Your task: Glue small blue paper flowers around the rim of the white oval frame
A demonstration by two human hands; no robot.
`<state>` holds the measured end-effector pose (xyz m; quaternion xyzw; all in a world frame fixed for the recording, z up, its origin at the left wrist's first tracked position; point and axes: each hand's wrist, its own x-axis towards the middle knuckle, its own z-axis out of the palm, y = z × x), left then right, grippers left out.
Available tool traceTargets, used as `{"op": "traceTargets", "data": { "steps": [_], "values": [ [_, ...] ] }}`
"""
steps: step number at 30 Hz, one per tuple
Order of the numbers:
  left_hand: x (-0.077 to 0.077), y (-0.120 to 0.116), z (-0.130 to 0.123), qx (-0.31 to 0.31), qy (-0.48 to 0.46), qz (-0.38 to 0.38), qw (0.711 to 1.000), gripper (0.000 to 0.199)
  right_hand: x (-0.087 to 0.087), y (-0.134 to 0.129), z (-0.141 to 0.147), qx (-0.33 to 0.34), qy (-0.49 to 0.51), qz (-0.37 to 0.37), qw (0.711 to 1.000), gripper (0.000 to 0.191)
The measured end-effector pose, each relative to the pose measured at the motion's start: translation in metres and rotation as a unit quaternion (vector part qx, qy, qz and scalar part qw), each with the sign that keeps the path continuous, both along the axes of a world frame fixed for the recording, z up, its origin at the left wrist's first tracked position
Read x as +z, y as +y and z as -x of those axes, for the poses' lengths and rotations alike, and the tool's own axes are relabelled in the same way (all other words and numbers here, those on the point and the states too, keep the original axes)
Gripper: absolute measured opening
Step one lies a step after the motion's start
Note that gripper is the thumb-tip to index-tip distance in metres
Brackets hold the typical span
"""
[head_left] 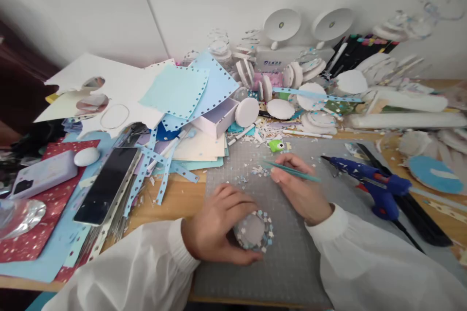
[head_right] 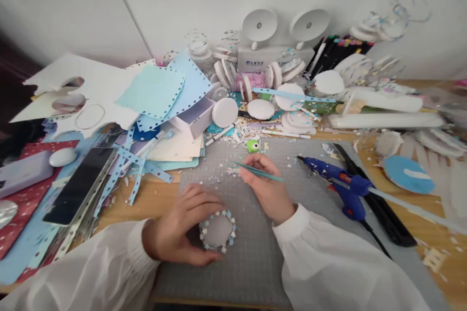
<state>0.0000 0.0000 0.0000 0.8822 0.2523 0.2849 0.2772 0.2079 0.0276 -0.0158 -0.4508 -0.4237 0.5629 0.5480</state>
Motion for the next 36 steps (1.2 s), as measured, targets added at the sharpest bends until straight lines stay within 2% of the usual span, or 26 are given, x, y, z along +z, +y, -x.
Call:
{"op": "traceTargets", "data": {
  "steps": [3, 7, 9, 10, 12, 13, 16, 19, 21, 24, 30, 32, 36],
  "values": [
    [-0.001, 0.0, 0.001, -0.011, 0.007, 0.0, 1.0, 0.068, 0.0, -0.001, 0.0, 0.008, -0.111, -0.056, 0.992, 0.012],
    [0.0, 0.0, 0.003, -0.005, -0.025, 0.031, 0.999, 0.088, 0.002, -0.001, 0.002, 0.015, -0.212, -0.148, 0.966, 0.009],
    [0.001, -0.001, 0.004, 0.008, -0.076, 0.08, 0.994, 0.079, 0.002, -0.002, 0.003, 0.02, -0.245, -0.151, 0.958, 0.01],
    [0.002, -0.001, 0.005, 0.029, -0.106, 0.118, 0.987, 0.065, 0.001, -0.002, 0.003, 0.022, -0.255, -0.143, 0.956, 0.011],
    [0.002, -0.001, 0.006, 0.097, -0.17, 0.207, 0.959, 0.03, -0.001, -0.004, 0.003, 0.025, -0.25, -0.131, 0.959, 0.016],
    [0.001, -0.001, 0.006, 0.136, -0.203, 0.248, 0.938, 0.024, -0.002, -0.006, 0.002, 0.024, -0.238, -0.127, 0.963, 0.02],
    [-0.004, 0.004, 0.007, 0.212, -0.293, 0.336, 0.87, 0.025, -0.003, -0.009, 0.002, 0.018, -0.204, -0.123, 0.971, 0.027],
    [-0.009, 0.01, 0.006, 0.225, -0.359, 0.396, 0.814, 0.022, -0.001, -0.012, 0.002, 0.012, -0.199, -0.118, 0.973, 0.031],
    [-0.01, 0.012, 0.006, 0.225, -0.383, 0.417, 0.793, 0.02, 0.0, -0.012, 0.001, 0.013, -0.201, -0.113, 0.973, 0.031],
    [-0.009, 0.011, 0.006, 0.22, -0.392, 0.409, 0.794, 0.022, 0.0, -0.012, 0.001, 0.017, -0.208, -0.112, 0.972, 0.031],
    [-0.01, 0.009, 0.008, 0.221, -0.345, 0.379, 0.83, 0.025, -0.007, -0.012, 0.002, 0.029, -0.25, -0.129, 0.959, 0.027],
    [-0.011, 0.009, 0.008, 0.22, -0.346, 0.38, 0.829, 0.025, -0.009, -0.012, 0.002, 0.036, -0.266, -0.127, 0.955, 0.027],
    [-0.01, 0.008, 0.007, 0.219, -0.38, 0.39, 0.81, 0.026, -0.008, -0.014, 0.001, 0.053, -0.281, -0.128, 0.95, 0.027]
  ]
}}
